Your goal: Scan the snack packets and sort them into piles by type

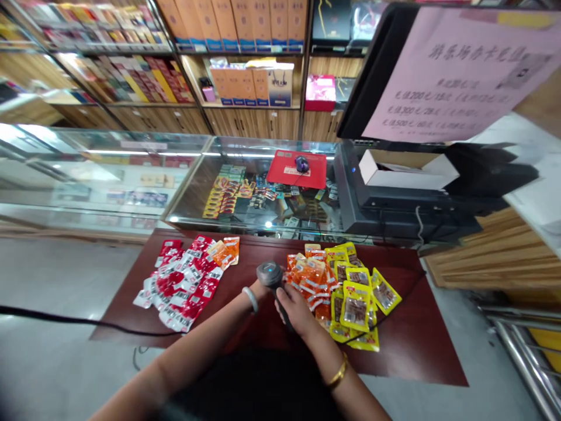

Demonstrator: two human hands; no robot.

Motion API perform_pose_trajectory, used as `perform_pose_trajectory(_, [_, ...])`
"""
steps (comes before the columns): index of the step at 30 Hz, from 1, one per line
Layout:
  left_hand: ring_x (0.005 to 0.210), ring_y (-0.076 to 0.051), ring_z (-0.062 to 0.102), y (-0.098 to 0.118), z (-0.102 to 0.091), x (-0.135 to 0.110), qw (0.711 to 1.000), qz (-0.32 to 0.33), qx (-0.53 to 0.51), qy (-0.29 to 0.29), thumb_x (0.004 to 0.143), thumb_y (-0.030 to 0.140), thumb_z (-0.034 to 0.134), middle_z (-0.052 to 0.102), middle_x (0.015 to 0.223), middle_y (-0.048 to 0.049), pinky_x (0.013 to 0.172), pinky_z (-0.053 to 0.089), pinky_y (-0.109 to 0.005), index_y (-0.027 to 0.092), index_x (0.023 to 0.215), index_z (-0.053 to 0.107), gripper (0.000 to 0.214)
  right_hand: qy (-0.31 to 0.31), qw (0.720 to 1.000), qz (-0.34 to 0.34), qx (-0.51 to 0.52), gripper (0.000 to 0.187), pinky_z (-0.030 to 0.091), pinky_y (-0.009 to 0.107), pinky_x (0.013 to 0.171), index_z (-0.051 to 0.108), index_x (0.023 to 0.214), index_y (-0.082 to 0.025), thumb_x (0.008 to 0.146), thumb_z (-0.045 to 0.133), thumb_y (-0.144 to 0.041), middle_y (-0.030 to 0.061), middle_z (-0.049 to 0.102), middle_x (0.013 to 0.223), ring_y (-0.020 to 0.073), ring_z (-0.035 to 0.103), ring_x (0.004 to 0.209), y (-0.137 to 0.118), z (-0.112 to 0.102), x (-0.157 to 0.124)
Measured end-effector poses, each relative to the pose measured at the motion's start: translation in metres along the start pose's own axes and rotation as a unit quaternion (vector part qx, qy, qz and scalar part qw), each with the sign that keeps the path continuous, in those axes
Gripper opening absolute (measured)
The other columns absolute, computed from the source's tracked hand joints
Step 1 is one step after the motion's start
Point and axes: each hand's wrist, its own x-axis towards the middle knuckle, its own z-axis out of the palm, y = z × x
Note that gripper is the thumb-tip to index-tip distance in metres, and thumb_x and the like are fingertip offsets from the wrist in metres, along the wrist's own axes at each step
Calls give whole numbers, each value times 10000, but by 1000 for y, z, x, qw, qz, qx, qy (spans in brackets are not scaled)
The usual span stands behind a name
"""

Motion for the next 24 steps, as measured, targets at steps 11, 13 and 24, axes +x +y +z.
perform_pose_trajectory(11, [1252,-380,481,-57,-149,-17,863,-313,220,329,730,558,681,570,1254,-254,1000,370,-450,118,1185,523,653,-82,993,22,-80,460,290,185,347,513,837,-215,800,570,-670,-87,485,519,65,375,367,10,44,51])
perform_pose_trajectory(13, [1249,-405,456,-56,-150,-12,848,-338,234,333,696,628,677,539,1275,-264,984,358,-469,131,1200,492,732,-86,992,27,-85,470,290,188,343,522,853,-212,794,572,-676,-89,483,513,64,367,358,12,45,54])
perform_pose_trajectory(24, [1115,-359,574,-58,-148,-4,883,-293,267,251,786,439,656,643,1116,-202,893,407,-413,146,1107,530,453,-57,994,53,-76,565,311,181,349,553,976,-201,771,557,-727,-88,489,533,67,381,371,25,28,55])
